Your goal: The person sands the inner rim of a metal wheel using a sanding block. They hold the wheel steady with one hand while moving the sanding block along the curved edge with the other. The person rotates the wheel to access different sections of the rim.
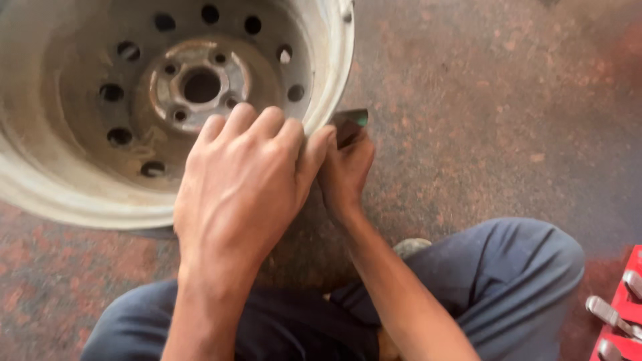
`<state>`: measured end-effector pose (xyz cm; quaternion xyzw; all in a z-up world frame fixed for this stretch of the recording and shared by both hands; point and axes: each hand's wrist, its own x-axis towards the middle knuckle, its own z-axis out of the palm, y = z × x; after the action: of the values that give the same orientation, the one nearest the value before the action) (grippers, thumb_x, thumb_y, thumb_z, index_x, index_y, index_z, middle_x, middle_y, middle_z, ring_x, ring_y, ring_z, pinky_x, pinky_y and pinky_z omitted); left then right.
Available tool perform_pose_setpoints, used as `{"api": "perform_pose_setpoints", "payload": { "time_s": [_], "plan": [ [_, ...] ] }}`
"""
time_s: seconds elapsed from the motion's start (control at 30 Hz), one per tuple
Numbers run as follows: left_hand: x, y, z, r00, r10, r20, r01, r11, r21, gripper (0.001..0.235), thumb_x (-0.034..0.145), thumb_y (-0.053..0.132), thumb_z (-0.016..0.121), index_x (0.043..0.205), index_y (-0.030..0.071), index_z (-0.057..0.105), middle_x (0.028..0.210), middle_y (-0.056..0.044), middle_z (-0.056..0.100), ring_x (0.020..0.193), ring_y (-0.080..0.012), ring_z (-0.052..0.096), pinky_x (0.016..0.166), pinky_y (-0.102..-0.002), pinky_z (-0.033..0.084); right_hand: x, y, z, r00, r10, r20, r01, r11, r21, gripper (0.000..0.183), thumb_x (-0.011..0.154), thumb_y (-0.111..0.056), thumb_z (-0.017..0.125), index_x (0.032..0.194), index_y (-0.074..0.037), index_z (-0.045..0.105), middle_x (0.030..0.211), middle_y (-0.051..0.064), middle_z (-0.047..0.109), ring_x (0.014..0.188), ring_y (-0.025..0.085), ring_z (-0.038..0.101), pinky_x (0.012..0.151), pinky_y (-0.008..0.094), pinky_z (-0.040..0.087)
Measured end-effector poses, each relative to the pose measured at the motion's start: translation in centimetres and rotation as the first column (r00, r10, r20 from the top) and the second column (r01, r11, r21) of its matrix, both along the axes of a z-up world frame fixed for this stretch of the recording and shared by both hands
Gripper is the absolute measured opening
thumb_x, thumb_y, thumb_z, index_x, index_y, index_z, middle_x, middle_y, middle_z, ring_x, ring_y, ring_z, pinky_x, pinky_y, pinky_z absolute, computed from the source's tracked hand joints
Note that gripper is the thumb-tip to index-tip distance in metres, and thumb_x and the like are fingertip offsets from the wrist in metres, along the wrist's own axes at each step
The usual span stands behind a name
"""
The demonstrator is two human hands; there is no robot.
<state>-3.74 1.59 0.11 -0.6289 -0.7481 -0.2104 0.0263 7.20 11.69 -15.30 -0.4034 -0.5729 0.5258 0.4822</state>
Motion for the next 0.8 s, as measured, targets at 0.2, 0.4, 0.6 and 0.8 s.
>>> {"api": "perform_pose_setpoints", "payload": {
  "time_s": [0.2, 0.4, 0.6, 0.8],
  "plan": [
    [0.1, 0.4, 0.5, 0.999, 0.009, -0.035, -0.008, 1.000, 0.014, 0.050, 0.107, 0.043, 0.052, 0.078, 0.008, 0.072, 0.078, -0.009, 0.069, 0.080, -0.0259, 0.064, 0.080, -0.044, 0.051, 0.0, -1.9, 0.2, 0.993, -0.062, 0.102, 0.060, 0.998, 0.025, 0.032, 0.096, -0.028, 0.074, 0.092, 0.002, 0.064, 0.083, 0.006, 0.070, 0.073, 0.010, 0.064, 0.060, 0.028, 0.052],
    [-0.4, 0.6, 0.8, 0.999, 0.008, -0.052, -0.006, 0.999, 0.047, 0.050, 0.107, 0.043, 0.052, 0.079, 0.007, 0.072, 0.080, -0.009, 0.070, 0.079, -0.0248, 0.065, 0.081, -0.043, 0.051, 0.5, -3.8, 1.0, 0.966, -0.117, 0.229, 0.099, 0.991, 0.089, 0.032, 0.093, -0.029, 0.075, 0.101, 0.001, 0.069, 0.094, 0.006, 0.074, 0.087, 0.011, 0.069, 0.069, 0.029, 0.057],
    [0.2, -0.3, 0.1, 1.000, 0.016, -0.014, -0.015, 0.999, 0.051, 0.050, 0.108, 0.042, 0.052, 0.077, 0.008, 0.072, 0.080, -0.009, 0.070, 0.083, -0.0274, 0.065, 0.083, -0.044, 0.051, -0.2, 0.3, 0.6, 0.998, -0.049, 0.041, 0.051, 0.997, -0.052, 0.032, 0.094, -0.024, 0.074, 0.094, 0.007, 0.067, 0.087, 0.009, 0.070, 0.074, 0.015, 0.060, 0.062, 0.034, 0.051],
    [0.0, 0.6, 0.3, 0.999, 0.011, -0.039, -0.009, 0.999, 0.034, 0.049, 0.106, 0.043, 0.053, 0.078, 0.007, 0.072, 0.077, -0.008, 0.069, 0.077, -0.0254, 0.064, 0.079, -0.044, 0.051, 0.3, -2.7, 1.2, 0.984, -0.058, 0.169, 0.061, 0.998, -0.018, 0.032, 0.095, -0.030, 0.072, 0.096, 0.002, 0.068, 0.081, 0.004, 0.071, 0.074, 0.010, 0.063, 0.060, 0.031, 0.052]
  ]
}}
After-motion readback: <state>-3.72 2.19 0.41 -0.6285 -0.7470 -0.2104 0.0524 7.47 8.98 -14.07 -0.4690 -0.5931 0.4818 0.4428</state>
